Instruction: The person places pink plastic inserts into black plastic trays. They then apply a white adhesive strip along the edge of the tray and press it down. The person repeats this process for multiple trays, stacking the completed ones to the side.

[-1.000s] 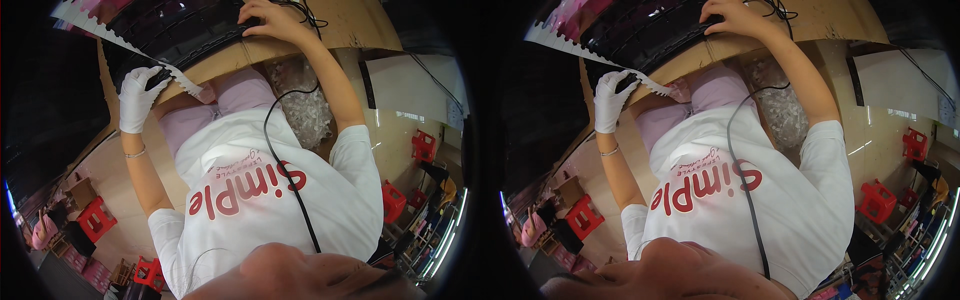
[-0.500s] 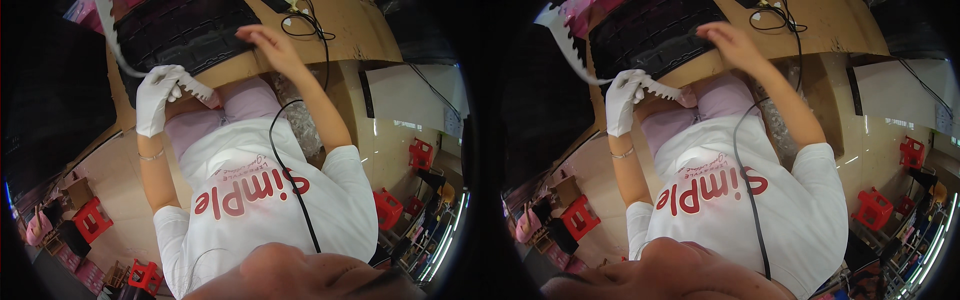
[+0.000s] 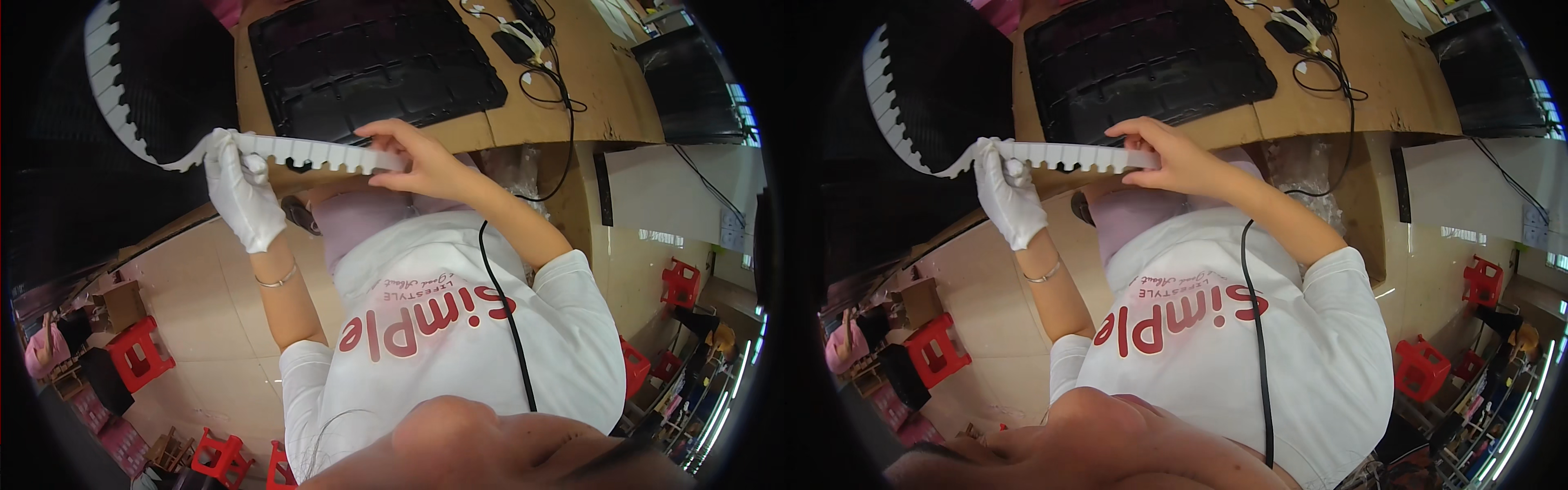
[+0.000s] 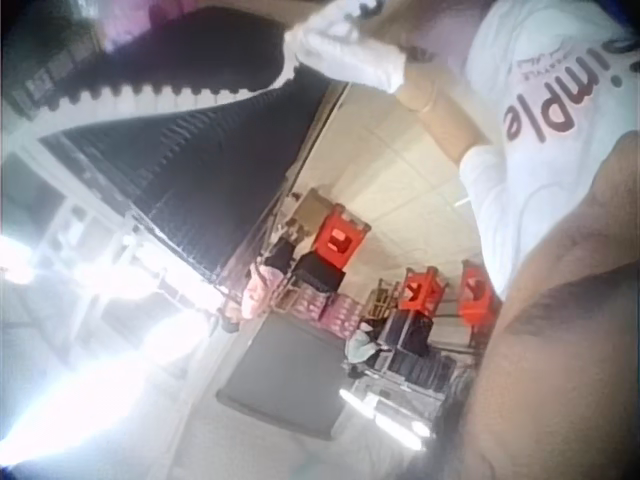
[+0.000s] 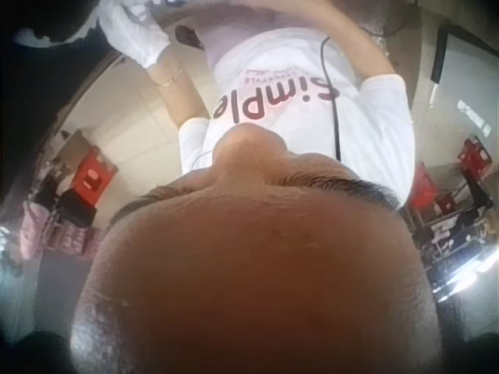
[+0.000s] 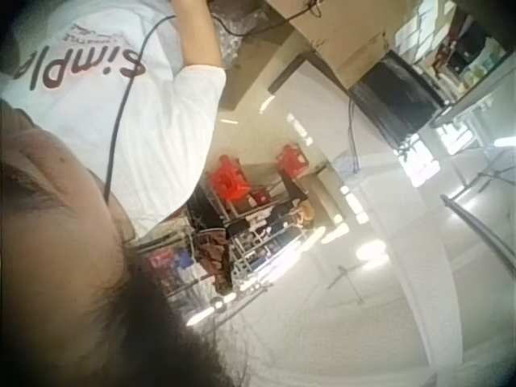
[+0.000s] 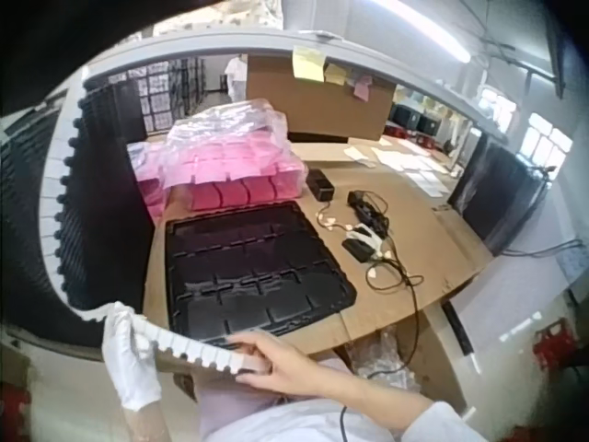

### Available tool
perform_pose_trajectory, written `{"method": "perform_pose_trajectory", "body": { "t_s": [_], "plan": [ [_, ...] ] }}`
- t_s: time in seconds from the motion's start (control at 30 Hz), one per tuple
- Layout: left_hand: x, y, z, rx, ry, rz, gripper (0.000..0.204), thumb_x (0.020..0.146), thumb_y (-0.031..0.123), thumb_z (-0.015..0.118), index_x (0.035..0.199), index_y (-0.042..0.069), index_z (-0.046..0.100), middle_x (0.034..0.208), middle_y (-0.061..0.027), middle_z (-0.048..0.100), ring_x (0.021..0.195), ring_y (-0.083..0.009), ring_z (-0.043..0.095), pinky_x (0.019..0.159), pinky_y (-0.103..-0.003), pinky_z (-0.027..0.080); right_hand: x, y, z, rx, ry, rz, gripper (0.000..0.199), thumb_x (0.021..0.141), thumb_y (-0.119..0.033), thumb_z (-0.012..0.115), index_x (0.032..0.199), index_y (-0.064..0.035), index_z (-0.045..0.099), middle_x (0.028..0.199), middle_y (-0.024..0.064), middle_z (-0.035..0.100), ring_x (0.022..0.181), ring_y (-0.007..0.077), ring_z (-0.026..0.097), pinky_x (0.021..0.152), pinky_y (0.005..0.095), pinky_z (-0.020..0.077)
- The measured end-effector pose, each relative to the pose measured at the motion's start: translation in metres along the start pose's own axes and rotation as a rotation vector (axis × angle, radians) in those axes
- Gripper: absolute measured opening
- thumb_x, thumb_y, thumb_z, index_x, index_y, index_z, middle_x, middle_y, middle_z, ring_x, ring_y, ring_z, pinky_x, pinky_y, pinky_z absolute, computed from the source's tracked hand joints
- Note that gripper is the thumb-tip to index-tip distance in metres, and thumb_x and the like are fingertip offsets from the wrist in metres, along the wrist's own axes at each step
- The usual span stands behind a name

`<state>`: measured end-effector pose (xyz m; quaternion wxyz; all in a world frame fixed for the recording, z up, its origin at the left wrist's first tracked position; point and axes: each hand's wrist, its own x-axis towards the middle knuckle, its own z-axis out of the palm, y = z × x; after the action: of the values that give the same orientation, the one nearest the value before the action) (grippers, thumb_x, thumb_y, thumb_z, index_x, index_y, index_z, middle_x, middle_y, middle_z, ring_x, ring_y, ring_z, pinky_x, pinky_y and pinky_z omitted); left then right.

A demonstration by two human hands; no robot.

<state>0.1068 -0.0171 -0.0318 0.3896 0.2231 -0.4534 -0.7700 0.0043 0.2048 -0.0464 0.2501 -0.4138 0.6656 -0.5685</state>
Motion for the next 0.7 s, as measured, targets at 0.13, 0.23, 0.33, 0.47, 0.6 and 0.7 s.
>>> {"method": "perform_pose_trajectory", "body": {
  "t_s": [0.13,0.23,0.33,0.47,0.6,0.7],
  "plan": [
    [-0.005,0.012,0.002,-0.089,-0.091,-0.089,0.026,0.100,0.028,0.051,0.108,0.004,0.057,0.083,-0.0006,0.058,0.065,-0.0041,0.047,0.055,-0.018,0.035,0.003,0.001,0.008,0.015,0.172,-0.067,0.014,0.089,-0.008,0.062,0.102,-0.0026,0.061,0.092,0.0081,0.062,0.075,0.0126,0.060,0.069,0.0238,0.0490],
    [-0.005,0.001,-0.024,0.020,-0.461,-0.183,0.062,0.093,0.053,0.054,0.124,-0.001,0.051,0.092,-0.0047,0.058,0.069,-0.0066,0.050,0.060,-0.020,0.039,0.009,-0.015,0.014,0.593,0.193,0.318,0.014,0.096,-0.016,0.056,0.095,-0.0017,0.057,0.078,0.0097,0.065,0.061,0.0128,0.061,0.061,0.0223,0.0504],
    [-0.018,-0.006,-0.026,0.194,-0.681,-0.356,0.074,0.088,0.052,0.062,0.135,-0.001,0.046,0.098,-0.0076,0.062,0.071,-0.0072,0.054,0.063,-0.019,0.042,0.018,-0.028,0.018,0.695,0.127,0.389,0.011,0.096,-0.015,0.056,0.094,-0.0035,0.055,0.082,0.0128,0.067,0.067,0.0126,0.064,0.063,0.0224,0.0512],
    [-0.029,-0.003,-0.001,0.247,-0.394,-0.538,0.039,0.087,0.027,0.071,0.114,0.001,0.062,0.090,-0.0039,0.065,0.065,-0.0061,0.057,0.059,-0.019,0.043,0.022,-0.029,0.033,0.628,0.063,0.500,0.010,0.095,-0.012,0.058,0.097,-0.0028,0.056,0.087,0.0118,0.067,0.077,0.0142,0.066,0.074,0.0248,0.0535],
    [-0.040,-0.007,0.006,0.248,-0.133,-0.419,0.012,0.087,0.011,0.071,0.087,0.005,0.061,0.079,-0.0045,0.066,0.060,-0.0057,0.057,0.054,-0.018,0.042,0.015,-0.009,0.042,0.067,0.154,0.078,0.007,0.087,-0.005,0.066,0.094,-0.0029,0.064,0.098,0.0055,0.061,0.087,0.0121,0.061,0.074,0.0246,0.0521],
    [-0.045,-0.012,0.004,0.201,-0.112,-0.400,0.011,0.087,0.010,0.070,0.088,0.005,0.060,0.087,-0.0078,0.068,0.065,-0.0062,0.060,0.058,-0.018,0.045,0.021,-0.005,0.040,-0.294,0.209,-0.279,0.011,0.077,0.002,0.070,0.086,-0.0023,0.066,0.089,0.0074,0.063,0.081,0.0181,0.062,0.069,0.0287,0.0507]
  ]
}}
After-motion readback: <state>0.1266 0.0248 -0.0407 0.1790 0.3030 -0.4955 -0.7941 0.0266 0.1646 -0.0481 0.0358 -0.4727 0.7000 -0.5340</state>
